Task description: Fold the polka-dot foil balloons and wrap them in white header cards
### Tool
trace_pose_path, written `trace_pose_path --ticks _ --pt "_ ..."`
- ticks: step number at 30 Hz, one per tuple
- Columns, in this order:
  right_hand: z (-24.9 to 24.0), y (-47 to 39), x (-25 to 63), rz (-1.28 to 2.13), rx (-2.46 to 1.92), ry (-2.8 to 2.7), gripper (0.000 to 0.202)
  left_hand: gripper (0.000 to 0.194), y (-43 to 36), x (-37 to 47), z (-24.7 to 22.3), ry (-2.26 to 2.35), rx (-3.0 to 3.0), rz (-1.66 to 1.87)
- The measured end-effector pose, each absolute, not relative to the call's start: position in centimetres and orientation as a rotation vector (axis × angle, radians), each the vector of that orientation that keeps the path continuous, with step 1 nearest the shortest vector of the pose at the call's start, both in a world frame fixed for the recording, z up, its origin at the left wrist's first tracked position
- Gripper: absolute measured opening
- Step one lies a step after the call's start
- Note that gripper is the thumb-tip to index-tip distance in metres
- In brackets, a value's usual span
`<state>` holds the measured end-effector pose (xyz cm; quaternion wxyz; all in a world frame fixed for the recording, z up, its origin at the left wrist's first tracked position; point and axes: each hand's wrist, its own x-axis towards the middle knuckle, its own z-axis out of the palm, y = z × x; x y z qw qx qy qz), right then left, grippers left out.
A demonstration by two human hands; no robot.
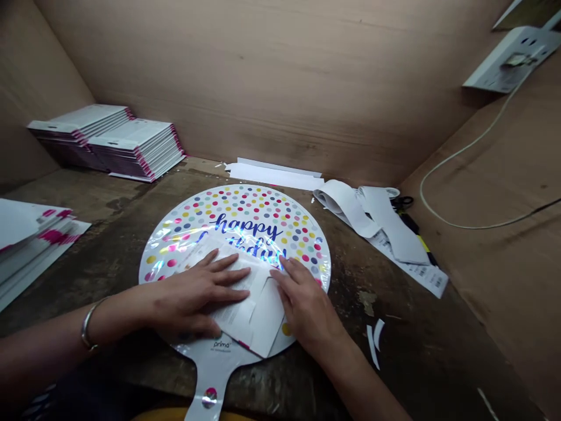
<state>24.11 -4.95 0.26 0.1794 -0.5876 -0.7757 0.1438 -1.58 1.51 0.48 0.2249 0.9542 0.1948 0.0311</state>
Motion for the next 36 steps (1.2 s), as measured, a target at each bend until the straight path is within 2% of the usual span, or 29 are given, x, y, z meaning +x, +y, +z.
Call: trace_pose_path --ticks 2,6,10,15,20,29,36 --pt "-0.6 -6.2 24.2 0.272 -1.555 -2.384 0.040 0.053 1.3 -2.1 0.8 0.535 2.623 0.099" --pt "-0.5 -8.0 22.4 0.118 -1.565 -2.439 0.033 0.057 0.8 -2.1 0.4 0.632 2.576 0.171" --pt "0.0 -7.5 20.8 0.155 -1.450 -2.345 0.024 0.052 0.4 -1.4 -0.7 0.714 2.596 0.215" --pt "-1.7 -7.4 19.6 0.162 -1.354 -2.333 0.023 0.032 -0.3 -2.0 -1.6 0.883 2.538 0.346" --pt "-0.8 -6.6 19.7 0.343 -1.452 -2.234 0.016 0.044 -1.3 -2.7 -2.0 0.939 2.490 0.332" --pt "-1.4 -5.1 18.7 0.580 -1.442 -2.230 0.006 0.042 -1.1 -2.3 -2.0 0.991 2.494 0.343" --pt "-1.9 -5.3 18.6 0.550 -1.300 -2.297 0.017 0.041 -1.2 -2.2 -1.9 0.986 2.495 0.356"
